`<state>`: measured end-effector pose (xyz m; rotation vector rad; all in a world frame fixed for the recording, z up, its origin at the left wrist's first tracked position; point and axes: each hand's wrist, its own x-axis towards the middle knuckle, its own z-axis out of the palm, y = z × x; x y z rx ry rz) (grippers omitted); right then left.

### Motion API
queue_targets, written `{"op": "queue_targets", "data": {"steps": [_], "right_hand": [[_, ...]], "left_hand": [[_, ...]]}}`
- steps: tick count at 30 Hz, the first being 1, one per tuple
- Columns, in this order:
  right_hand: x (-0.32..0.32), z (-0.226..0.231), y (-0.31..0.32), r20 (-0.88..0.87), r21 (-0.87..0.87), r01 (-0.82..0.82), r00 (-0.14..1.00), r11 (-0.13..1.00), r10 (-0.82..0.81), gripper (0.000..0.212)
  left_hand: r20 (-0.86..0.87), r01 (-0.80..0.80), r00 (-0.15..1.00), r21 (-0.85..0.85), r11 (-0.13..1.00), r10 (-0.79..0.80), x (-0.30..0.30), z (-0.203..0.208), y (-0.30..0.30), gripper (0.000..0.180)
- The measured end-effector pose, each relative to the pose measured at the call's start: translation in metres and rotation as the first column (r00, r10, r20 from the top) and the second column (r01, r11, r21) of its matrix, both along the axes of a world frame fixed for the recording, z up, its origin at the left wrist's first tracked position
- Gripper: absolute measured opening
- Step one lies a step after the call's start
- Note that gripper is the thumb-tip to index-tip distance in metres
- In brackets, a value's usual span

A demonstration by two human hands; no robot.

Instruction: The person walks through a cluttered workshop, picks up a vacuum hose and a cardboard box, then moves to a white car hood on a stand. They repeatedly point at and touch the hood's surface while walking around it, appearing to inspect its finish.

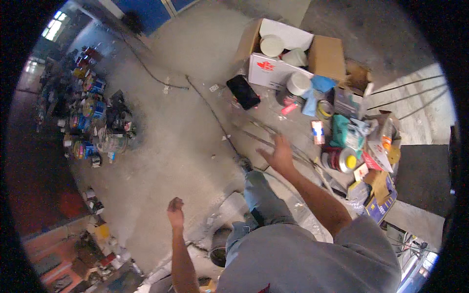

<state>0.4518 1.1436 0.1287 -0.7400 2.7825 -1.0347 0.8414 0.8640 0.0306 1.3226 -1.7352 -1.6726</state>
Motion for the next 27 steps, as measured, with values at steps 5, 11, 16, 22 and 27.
{"op": "queue_targets", "data": {"steps": [5, 11, 16, 22, 27], "right_hand": [[-0.089, -0.006, -0.127, -0.109, 0.155, 0.161, 0.983, 0.975, -0.145, 0.074], [-0.135, -0.009, -0.165, 0.002, 0.365, 0.221, 0.971, 0.904, -0.238, 0.075], [-0.143, -0.014, -0.170, 0.065, 0.451, 0.188, 0.968, 0.872, -0.242, 0.074], [-0.145, -0.011, -0.177, -0.106, 0.446, 0.227, 0.974, 0.866, -0.201, 0.081], [-0.117, -0.005, -0.172, -0.176, 0.500, 0.291, 0.956, 0.816, -0.234, 0.087]], "left_hand": [[0.541, 0.636, 0.673, -0.075, 0.768, -0.505, -0.048, 0.033, 0.009, 0.028], [0.340, 0.322, 0.870, 0.158, 0.934, -0.357, -0.041, 0.019, -0.050, 0.033], [0.414, 0.205, 0.876, 0.146, 0.968, -0.248, -0.009, 0.018, -0.079, 0.030], [0.457, 0.087, 0.861, 0.298, 0.951, -0.222, 0.042, -0.020, -0.098, 0.029], [0.381, 0.443, 0.766, 0.270, 0.855, -0.518, 0.076, -0.051, -0.191, 0.024]]}}
